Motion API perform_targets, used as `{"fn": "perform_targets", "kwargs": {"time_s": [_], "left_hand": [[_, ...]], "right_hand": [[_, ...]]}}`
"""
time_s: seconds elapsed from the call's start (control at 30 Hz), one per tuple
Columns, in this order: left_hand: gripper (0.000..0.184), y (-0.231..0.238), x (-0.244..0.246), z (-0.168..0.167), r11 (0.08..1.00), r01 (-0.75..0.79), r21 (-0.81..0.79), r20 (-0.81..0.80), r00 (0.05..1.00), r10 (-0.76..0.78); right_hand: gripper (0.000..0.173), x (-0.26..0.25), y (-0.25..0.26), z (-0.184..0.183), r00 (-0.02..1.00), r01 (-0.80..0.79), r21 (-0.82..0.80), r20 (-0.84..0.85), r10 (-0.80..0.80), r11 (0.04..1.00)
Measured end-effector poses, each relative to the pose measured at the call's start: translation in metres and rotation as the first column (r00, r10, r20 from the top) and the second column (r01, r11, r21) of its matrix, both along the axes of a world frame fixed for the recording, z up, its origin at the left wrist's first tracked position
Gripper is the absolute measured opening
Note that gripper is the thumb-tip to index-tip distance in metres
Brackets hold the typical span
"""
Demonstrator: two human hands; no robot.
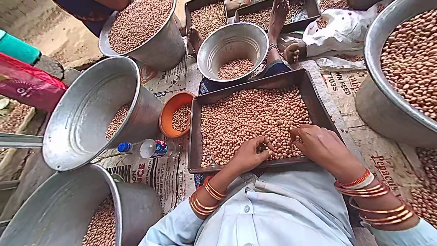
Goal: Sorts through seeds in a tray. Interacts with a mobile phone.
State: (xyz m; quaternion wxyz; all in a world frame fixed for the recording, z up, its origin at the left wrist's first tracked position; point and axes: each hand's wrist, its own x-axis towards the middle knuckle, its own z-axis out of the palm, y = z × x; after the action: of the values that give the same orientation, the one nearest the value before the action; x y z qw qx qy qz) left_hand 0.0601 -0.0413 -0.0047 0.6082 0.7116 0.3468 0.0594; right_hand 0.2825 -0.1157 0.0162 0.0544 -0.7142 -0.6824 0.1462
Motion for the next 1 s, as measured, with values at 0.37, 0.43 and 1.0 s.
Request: {"fn": "perform_targets", "kwargs": {"time_s": [0.37,0.43,1.0], "left_hand": [[0.024,0.064,-0.077,0.033,0.918,-0.330,0.219,-0.110,0.927,0.359],[0.022,0.087,-0.111,0.041,0.722,-0.304,0.621,-0.278,0.776,0.567],[0.056,0.024,-0.002,0.021,0.913,0.149,0.379,-0.532,0.843,0.083]], "right_hand": [[0.015,-0.034,0.017,0.017,0.966,-0.080,0.196,-0.228,0.125,0.977],[0.027,-0.012,0.020,0.019,0.989,0.053,-0.007,-0.135,-0.053,0.999],[0.038,-0.015,0.044,-0.005,0.980,-0.042,-0.341,-0.195,-0.027,0.939]]}}
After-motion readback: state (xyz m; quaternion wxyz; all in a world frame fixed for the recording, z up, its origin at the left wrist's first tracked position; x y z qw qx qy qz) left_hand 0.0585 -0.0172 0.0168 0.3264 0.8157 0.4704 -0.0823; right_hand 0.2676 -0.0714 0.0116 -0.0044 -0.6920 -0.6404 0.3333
